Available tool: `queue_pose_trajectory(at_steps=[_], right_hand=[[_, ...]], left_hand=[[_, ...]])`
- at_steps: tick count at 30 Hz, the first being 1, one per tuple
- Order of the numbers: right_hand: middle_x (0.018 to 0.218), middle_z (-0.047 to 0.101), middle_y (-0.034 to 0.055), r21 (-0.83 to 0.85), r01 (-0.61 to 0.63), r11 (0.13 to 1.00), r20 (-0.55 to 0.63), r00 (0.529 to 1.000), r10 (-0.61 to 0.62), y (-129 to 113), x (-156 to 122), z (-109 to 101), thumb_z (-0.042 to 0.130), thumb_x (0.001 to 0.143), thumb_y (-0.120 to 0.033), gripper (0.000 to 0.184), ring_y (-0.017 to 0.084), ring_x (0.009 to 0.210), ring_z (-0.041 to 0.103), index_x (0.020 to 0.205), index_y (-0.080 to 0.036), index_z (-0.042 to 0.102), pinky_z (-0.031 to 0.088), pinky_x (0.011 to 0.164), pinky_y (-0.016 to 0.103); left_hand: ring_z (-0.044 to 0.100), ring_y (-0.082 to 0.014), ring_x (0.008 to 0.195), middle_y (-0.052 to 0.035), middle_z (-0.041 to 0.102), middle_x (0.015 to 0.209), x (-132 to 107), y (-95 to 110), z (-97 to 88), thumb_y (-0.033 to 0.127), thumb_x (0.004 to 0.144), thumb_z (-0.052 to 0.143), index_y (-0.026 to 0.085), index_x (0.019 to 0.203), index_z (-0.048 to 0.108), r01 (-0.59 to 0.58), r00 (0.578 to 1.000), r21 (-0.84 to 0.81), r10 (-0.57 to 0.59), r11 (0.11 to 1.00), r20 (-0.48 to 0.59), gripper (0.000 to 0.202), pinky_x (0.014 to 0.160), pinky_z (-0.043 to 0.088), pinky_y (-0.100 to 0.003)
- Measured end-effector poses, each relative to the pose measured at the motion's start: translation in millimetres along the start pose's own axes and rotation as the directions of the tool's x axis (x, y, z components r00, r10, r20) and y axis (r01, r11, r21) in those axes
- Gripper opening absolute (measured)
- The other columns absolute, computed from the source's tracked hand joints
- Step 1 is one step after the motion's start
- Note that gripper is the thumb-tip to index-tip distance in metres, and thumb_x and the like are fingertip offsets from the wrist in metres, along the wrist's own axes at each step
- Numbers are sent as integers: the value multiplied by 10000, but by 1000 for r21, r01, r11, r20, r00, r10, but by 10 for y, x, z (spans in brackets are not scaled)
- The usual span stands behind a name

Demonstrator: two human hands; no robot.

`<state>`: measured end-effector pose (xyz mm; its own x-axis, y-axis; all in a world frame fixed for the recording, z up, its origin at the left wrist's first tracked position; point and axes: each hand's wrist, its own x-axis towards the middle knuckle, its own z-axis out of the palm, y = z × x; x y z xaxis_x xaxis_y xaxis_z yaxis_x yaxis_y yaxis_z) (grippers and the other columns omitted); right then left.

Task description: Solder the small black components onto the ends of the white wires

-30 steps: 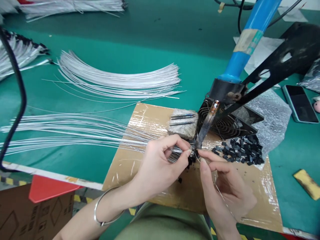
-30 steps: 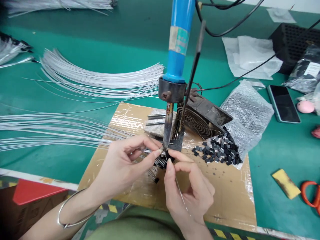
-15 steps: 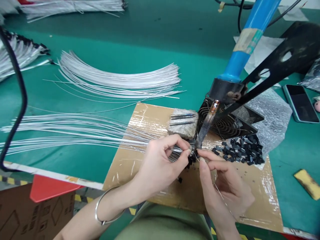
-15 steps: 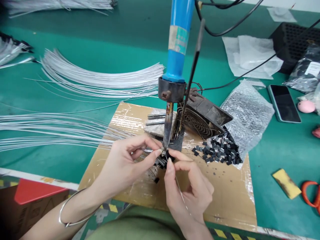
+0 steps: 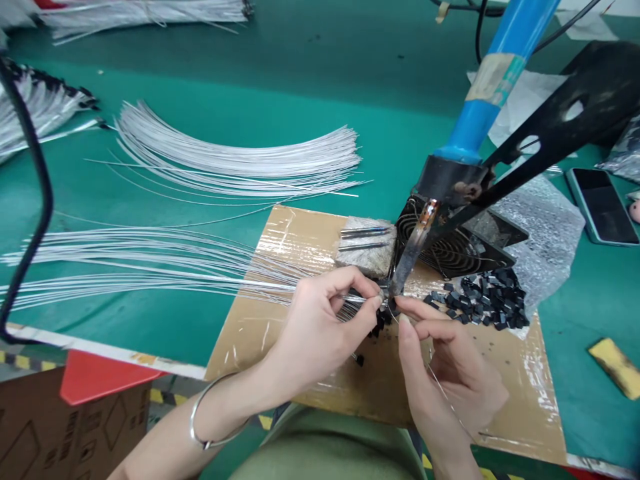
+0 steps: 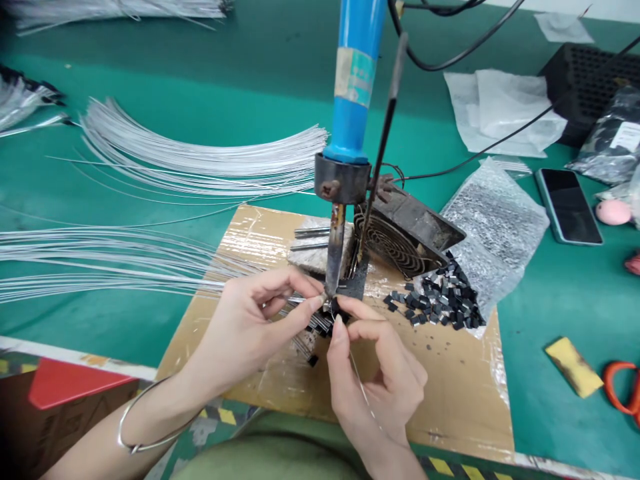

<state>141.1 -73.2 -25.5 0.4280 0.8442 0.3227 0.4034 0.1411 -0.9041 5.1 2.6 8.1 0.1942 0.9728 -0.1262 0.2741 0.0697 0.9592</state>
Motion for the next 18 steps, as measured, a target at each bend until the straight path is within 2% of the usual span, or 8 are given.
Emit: queue_pose_trajectory(at_steps=[5, 10, 18], right_hand=[[1066, 874, 59, 8, 24, 1000, -19, 1000, -24, 8, 1, 14, 766, 960, -162, 159, 174, 886, 843, 831, -228, 701, 649, 827, 260], [1063, 875, 87, -39, -4, 999, 11, 1000, 4, -19, 14, -10, 758, 975, -178, 164, 206, 893, 847, 831, -223, 693, 669, 820, 311], [1084, 873, 75, -11, -19, 1000, 12, 1000, 19, -17, 5, -11, 757, 974, -162, 164, 196, 929, 847, 834, -226, 699, 657, 846, 289]], left_hand=[[680, -163, 663, -44, 786, 757, 10, 4, -8, 207, 820, 692, 175, 741, 724, 0, 1000, -23, 0, 1000, -4, 90, 605, 498, -251], [684, -167, 683, -44, 784, 758, 13, 5, 10, 196, 819, 694, 174, 736, 716, 0, 1000, -36, 1, 999, 1, 89, 630, 505, -254], [647, -167, 643, -51, 772, 747, 21, 9, -11, 221, 822, 686, 174, 742, 712, 14, 1000, -25, -13, 1000, 18, 96, 593, 464, -267]])
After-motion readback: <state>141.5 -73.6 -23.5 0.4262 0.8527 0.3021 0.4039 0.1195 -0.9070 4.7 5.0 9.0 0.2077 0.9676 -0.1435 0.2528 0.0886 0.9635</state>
